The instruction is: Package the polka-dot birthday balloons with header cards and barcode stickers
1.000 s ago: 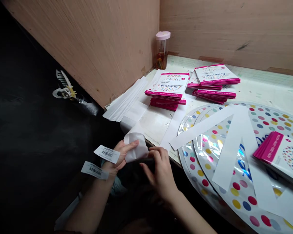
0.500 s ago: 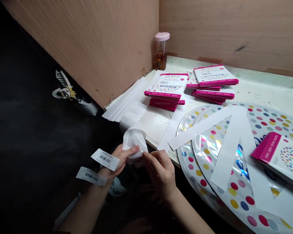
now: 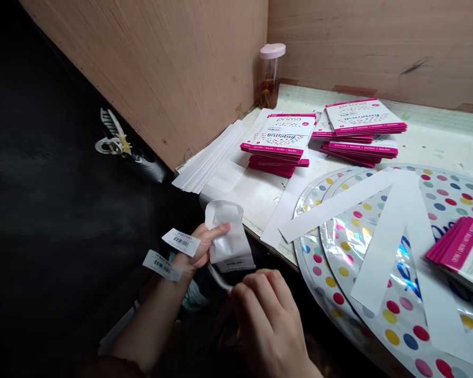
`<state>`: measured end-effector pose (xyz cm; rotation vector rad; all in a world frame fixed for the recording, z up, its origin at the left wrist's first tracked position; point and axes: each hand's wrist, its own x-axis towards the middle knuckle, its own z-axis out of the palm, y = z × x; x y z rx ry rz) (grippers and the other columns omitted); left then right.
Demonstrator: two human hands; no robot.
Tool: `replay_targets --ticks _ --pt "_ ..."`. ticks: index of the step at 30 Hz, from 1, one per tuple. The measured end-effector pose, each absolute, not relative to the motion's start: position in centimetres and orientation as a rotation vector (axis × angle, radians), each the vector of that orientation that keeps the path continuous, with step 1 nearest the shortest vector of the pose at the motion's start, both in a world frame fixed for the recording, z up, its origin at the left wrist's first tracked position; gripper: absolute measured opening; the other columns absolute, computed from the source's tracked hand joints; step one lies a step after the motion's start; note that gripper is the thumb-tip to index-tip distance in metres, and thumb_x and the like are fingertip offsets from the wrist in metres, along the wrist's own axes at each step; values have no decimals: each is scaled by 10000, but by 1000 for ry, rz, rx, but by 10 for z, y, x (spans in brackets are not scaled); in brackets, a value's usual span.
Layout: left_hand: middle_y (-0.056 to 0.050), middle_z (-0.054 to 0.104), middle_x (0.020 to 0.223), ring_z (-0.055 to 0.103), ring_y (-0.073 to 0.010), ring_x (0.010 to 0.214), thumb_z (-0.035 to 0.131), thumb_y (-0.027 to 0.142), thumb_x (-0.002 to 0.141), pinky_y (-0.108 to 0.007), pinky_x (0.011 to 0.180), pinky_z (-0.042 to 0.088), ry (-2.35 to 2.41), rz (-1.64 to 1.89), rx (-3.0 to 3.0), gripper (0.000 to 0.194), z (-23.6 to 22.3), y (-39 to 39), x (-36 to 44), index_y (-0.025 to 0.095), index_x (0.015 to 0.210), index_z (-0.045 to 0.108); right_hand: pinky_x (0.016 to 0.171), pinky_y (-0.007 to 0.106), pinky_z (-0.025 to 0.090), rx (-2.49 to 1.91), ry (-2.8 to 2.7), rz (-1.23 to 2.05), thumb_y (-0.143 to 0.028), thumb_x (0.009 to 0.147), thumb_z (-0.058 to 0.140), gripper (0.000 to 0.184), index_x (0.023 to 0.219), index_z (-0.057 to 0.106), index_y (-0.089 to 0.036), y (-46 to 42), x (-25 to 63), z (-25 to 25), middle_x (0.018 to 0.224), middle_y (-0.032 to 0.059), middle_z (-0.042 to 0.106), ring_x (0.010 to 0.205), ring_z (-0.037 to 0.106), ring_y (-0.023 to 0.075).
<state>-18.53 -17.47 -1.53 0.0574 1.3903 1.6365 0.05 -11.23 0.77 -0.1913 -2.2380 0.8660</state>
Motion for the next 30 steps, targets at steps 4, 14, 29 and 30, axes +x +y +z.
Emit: replay_targets --ticks 4,14,29,30 --pt "-57 729 748 679 -206 726 889 301 568 -305 732 526 1310 1753 27 412 -23 -162 -189 104 889 722 576 223 479 -131 -2155 1534 -129 886 587 115 819 545 -212 -136 -8 28 727 3 585 650 564 124" --pt "-36 718 741 675 -187 708 841 329 639 -294 727 527 1342 1764 44 299 -19 -150 -183 140 839 724 509 265 402 -175 -2252 700 -246 925 545 87 926 596 -175 -167 -61 -30 691 23 530 595 486 149" --pt "-57 725 738 653 -163 664 875 400 610 -267 676 496 1336 1678 186 426 -11 -161 -189 97 862 714 641 257 482 -525 -2004 1172 -185 897 593 94 986 595 -217 -82 -40 -55 797 -1 583 690 567 129" --pt "-59 727 749 651 -160 670 876 381 610 -263 679 491 1347 1668 208 421 -10 -163 -188 96 874 714 645 256 482 -505 -2007 1130 -173 894 600 148 1035 607 -220 -82 -40 -54 798 -1 580 690 567 127"
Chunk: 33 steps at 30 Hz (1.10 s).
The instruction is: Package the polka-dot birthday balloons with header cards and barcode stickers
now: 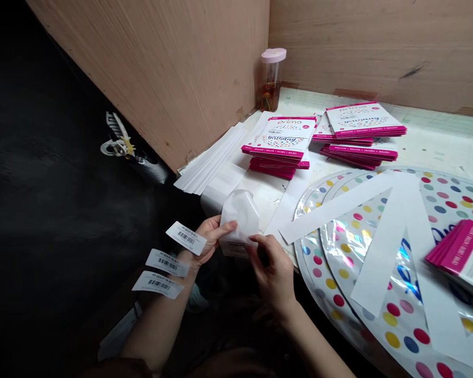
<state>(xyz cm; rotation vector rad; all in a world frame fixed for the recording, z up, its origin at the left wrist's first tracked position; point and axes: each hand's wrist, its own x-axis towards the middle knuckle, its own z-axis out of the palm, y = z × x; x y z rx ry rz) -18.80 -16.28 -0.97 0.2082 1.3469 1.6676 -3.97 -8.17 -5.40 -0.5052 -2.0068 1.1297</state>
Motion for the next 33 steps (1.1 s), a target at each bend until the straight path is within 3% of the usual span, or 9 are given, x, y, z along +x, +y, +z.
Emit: replay_targets --ticks 3,9,15,23,27,31,33 --pt "-60 734 784 654 -163 700 864 346 624 -260 697 486 1365 1682 224 424 -9 -167 -186 105 934 705 656 260 491 -433 -2049 1027 -134 894 596 256 1130 624 -231 -81 -39 -51 799 6 578 708 578 131" --pt "-73 734 850 665 -202 809 850 391 652 -292 777 481 1439 1597 364 467 -16 -168 -185 99 981 693 673 293 503 -345 -2086 841 -68 868 614 299 1122 639 -224 -82 -38 -50 837 35 600 756 571 154" --pt "-43 727 823 653 -165 722 871 370 613 -278 740 491 1419 1679 243 465 -18 -163 -180 109 951 685 679 338 496 -294 -2085 617 -19 811 662 471 1224 618 -242 -83 -34 -56 887 63 598 782 532 182" --pt "-49 720 783 657 -186 728 866 370 614 -286 712 507 1431 1712 194 475 -20 -160 -181 101 959 681 686 340 469 -299 -2112 657 9 828 602 273 1002 643 -197 -97 -27 -41 840 61 574 775 512 181" --pt "-45 708 759 648 -173 680 873 377 589 -288 680 513 1421 1721 141 463 -23 -158 -193 107 909 675 683 318 461 -304 -2102 960 19 813 591 227 928 617 -176 -121 -3 -8 816 61 572 777 522 177" --pt "-41 704 783 648 -152 677 881 363 577 -267 661 498 1456 1721 127 459 -25 -156 -208 137 878 617 603 238 459 -179 -2057 1860 -151 852 639 88 793 594 -199 -148 -6 11 733 12 590 678 558 131" --pt "-31 699 797 645 -142 672 873 382 591 -251 637 474 1496 1730 120 475 -23 -156 -213 161 887 574 598 218 456 -168 -1954 2233 -232 849 664 154 729 575 -197 -164 -21 5 704 -3 595 651 561 117"
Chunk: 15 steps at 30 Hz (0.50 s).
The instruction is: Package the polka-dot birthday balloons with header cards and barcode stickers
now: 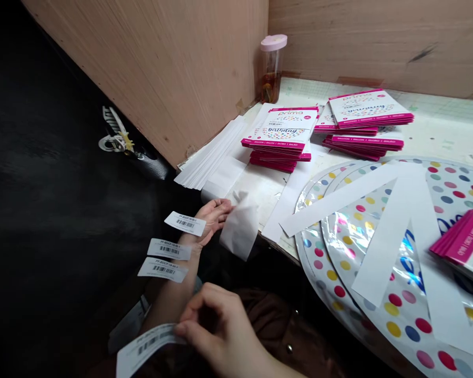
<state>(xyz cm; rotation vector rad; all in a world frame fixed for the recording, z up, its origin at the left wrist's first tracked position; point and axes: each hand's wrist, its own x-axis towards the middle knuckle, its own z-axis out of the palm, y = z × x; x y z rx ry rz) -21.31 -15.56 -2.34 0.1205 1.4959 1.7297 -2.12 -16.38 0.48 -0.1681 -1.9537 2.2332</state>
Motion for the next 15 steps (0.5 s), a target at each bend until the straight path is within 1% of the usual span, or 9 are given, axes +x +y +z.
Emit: replay_targets --ticks 1,2,5,7,10,13,14,15 --pt "-28 696 811 646 -139 682 862 398 608 -249 642 467 1513 1741 117 482 -22 -156 -215 171 907 559 607 217 453 -182 -1927 2293 -236 843 666 167 716 567 -193 -171 -30 -2 712 -2 597 658 561 117" --pt "-28 695 836 650 -139 704 847 412 629 -253 663 466 1530 1758 114 485 -21 -156 -215 180 933 549 619 221 448 -188 -1942 2262 -222 841 655 165 712 556 -192 -179 -39 -10 731 3 595 674 558 120" --pt "-44 696 899 666 -162 785 815 435 664 -292 744 471 1567 1814 100 490 -17 -156 -214 197 981 527 618 242 416 -206 -2122 1902 -165 823 610 106 776 522 -199 -193 -55 -37 765 8 567 694 531 137" --pt "-62 697 922 673 -192 846 807 437 664 -322 783 470 1576 1843 109 490 -16 -156 -212 201 987 523 598 245 393 -233 -2226 1709 -173 803 634 145 835 497 -211 -196 -57 -49 747 -8 551 671 510 138" --pt "-50 682 916 660 -210 906 821 429 619 -342 830 461 1632 1889 123 502 -15 -162 -209 207 974 544 584 235 392 -260 -2257 1656 -295 778 718 266 852 473 -224 -189 -50 -53 744 -22 571 650 516 131" --pt "-10 652 941 627 -179 925 853 390 556 -336 900 433 1837 2015 124 522 -7 -171 -213 220 969 581 531 219 383 -228 -2213 1604 -448 772 714 340 894 485 -228 -171 -32 -43 728 -29 575 593 507 117" --pt "6 641 935 614 -160 909 855 381 548 -326 918 420 1906 2088 122 504 -2 -171 -215 224 951 595 513 217 377 -223 -2194 1540 -467 779 697 343 915 493 -227 -162 -24 -39 714 -31 568 572 499 113" --pt "10 636 946 603 -145 898 846 377 573 -322 937 409 1953 2156 147 467 2 -170 -217 224 943 605 502 214 376 -233 -2174 1463 -467 791 678 332 929 499 -225 -151 -14 -34 704 -31 563 559 495 110"
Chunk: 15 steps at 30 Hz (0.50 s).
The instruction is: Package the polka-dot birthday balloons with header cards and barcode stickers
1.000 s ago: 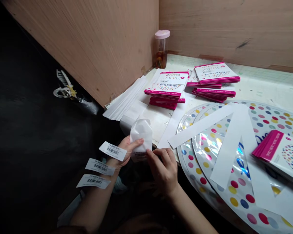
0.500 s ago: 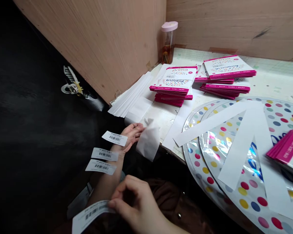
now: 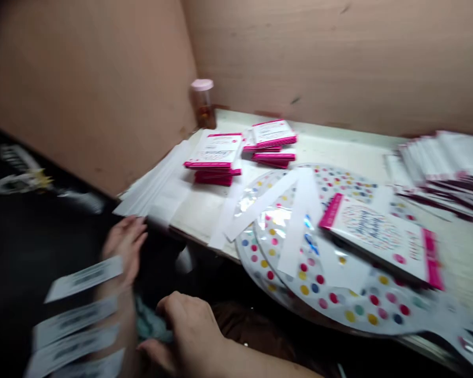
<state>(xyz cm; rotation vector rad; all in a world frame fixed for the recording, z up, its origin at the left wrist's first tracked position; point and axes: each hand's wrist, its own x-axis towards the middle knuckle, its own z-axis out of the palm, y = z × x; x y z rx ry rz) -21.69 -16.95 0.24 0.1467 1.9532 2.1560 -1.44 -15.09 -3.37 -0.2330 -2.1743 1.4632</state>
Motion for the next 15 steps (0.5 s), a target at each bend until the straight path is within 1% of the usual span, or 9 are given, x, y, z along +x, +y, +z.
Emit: replay_targets --ticks 2,4,6,8,10,12,13,15 --pt "4 643 962 602 -143 895 831 373 619 -336 957 409 1925 2218 232 388 12 -156 -215 217 899 611 505 209 391 -300 -2137 1296 -420 825 639 265 935 510 -218 -125 8 -23 701 -24 563 558 503 106" --pt "-13 658 996 611 -166 933 822 370 643 -353 976 416 1828 2199 426 357 20 -132 -199 209 893 625 526 204 418 -427 -2113 1128 -348 855 613 187 942 523 -209 -95 36 -13 707 -14 567 577 522 106" --pt "-29 671 1045 609 -196 1015 792 380 692 -354 1004 417 1728 2016 673 327 25 -102 -169 208 929 648 563 209 450 -578 -2095 930 -267 878 596 111 950 545 -201 -62 72 -4 726 -3 576 616 549 113" --pt "-44 686 1070 608 -221 1064 737 403 761 -356 1007 433 1634 1736 897 289 26 -73 -133 212 966 668 621 231 482 -761 -2062 688 -210 893 582 51 942 577 -197 -29 117 3 774 15 592 677 578 127" --pt "-63 699 1068 623 -243 1060 677 432 813 -375 986 464 1536 1481 1103 272 25 -46 -100 217 981 683 666 267 501 -983 -1990 427 -224 894 594 43 921 611 -195 4 170 7 830 32 602 720 590 145" --pt "-77 703 1077 637 -258 1048 631 446 842 -392 960 488 1444 1306 1327 278 23 -21 -76 228 1002 694 672 301 506 -1217 -1881 207 -305 879 627 114 894 637 -192 38 222 10 849 39 605 708 585 157" --pt "-79 700 1095 638 -261 1056 617 440 852 -395 954 493 1398 1238 1449 277 22 -8 -66 234 1021 696 666 311 506 -1309 -1834 142 -343 875 631 154 878 645 -189 55 244 11 845 39 607 693 582 159" --pt "-82 695 1127 637 -260 1073 589 409 875 -398 950 498 1303 1140 1691 271 22 21 -51 241 1061 691 687 318 517 -1453 -1834 124 -369 899 587 209 863 652 -173 93 277 12 850 50 623 712 599 165"
